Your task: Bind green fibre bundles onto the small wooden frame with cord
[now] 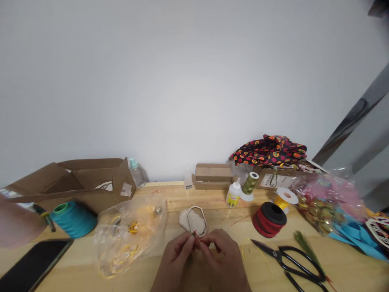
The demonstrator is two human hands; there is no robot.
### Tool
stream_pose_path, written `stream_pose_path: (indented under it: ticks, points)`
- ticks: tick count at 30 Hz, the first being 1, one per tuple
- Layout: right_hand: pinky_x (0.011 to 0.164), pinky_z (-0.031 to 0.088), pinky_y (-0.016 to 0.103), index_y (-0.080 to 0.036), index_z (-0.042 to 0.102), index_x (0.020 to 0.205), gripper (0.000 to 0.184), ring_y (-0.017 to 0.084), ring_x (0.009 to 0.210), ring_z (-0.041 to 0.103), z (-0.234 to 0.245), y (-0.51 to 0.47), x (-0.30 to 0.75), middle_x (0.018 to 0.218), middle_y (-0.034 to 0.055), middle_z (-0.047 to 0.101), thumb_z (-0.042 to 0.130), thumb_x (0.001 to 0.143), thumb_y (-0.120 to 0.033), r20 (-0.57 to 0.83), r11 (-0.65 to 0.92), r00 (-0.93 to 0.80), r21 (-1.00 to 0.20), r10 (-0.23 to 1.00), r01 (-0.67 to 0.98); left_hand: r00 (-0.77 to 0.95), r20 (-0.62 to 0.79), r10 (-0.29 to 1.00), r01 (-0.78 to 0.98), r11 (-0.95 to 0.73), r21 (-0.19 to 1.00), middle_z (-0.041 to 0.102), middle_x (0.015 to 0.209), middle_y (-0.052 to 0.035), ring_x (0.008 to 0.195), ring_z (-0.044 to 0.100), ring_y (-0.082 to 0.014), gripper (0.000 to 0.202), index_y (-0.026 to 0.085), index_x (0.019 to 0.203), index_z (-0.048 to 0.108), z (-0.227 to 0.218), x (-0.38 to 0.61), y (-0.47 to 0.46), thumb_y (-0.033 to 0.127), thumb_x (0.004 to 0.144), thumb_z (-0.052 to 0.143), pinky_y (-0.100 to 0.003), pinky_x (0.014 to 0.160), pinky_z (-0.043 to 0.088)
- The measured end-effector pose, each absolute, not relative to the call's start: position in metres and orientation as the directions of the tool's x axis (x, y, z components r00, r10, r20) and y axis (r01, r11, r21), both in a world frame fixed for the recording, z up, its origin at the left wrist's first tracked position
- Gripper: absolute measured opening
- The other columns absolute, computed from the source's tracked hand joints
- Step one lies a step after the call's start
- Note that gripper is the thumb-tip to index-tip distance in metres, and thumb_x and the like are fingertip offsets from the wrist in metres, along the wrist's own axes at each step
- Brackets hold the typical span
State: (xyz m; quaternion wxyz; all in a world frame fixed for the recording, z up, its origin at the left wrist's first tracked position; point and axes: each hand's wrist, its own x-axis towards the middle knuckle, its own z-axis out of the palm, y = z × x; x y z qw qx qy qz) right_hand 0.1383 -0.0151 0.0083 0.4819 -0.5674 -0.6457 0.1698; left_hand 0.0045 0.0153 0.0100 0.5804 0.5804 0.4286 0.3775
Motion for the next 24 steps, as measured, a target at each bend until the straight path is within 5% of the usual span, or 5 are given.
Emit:
stream_pose_path:
  ticks: [8, 24]
  points:
    - [0.055, 0.039, 0.022, -0.020, 0.062, 0.068, 0.011, 0.014, 0.058, 0.056, -0.003, -0.014, 0.132, 0.063, 0.0003, 0.066, 0.052, 0.072, -0.018, 0.543, 0.376, 0.050, -0.640, 0.838, 0.670, 0.380, -0.094, 0.920, -0.142, 0.158, 0.977, 0.056, 0.065, -0.0006, 0.070, 0.048, -0.0155, 0.024, 0.015, 0.069, 0.060, 0.007, 0.007, 0.016, 0.034, 0.077, 0.048, -0.023, 0.066, 0.037]
    - [0.057, 0.041, 0.026, -0.020, 0.062, 0.077, 0.014, 0.016, 0.062, 0.057, 0.002, -0.015, 0.131, 0.069, 0.0024, 0.067, 0.049, 0.075, -0.015, 0.516, 0.402, -0.093, -0.529, 0.851, 0.747, 0.390, -0.152, 0.908, -0.436, 0.327, 0.838, 0.058, 0.074, -0.0017, 0.074, 0.049, -0.0131, 0.017, 0.013, 0.063, 0.060, -0.002, 0.009, 0.018, 0.024, 0.075, 0.054, -0.023, 0.071, 0.036]
